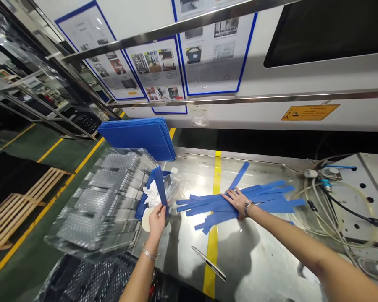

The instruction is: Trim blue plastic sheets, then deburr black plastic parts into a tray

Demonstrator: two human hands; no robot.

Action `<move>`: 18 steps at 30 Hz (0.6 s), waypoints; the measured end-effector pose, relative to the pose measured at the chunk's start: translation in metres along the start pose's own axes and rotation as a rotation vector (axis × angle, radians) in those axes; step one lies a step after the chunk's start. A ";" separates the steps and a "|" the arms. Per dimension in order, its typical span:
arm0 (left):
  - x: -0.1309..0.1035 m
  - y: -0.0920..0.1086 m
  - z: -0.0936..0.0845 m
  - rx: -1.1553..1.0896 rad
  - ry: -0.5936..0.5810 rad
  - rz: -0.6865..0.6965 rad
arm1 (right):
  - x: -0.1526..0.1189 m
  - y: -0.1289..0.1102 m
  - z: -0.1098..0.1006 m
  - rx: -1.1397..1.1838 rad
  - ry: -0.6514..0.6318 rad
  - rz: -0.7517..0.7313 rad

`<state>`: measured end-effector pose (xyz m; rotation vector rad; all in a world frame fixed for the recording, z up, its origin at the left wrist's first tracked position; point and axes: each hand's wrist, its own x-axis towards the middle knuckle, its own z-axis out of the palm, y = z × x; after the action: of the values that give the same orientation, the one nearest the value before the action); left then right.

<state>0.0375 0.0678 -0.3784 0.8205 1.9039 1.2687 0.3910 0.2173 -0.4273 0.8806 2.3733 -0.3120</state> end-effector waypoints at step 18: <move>-0.040 0.034 -0.044 -0.397 0.376 -0.058 | 0.001 0.005 -0.015 -0.047 0.046 0.050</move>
<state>0.0282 0.0247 -0.3263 0.3348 1.8404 1.7845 0.3873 0.2274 -0.4160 0.9325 2.3862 -0.2174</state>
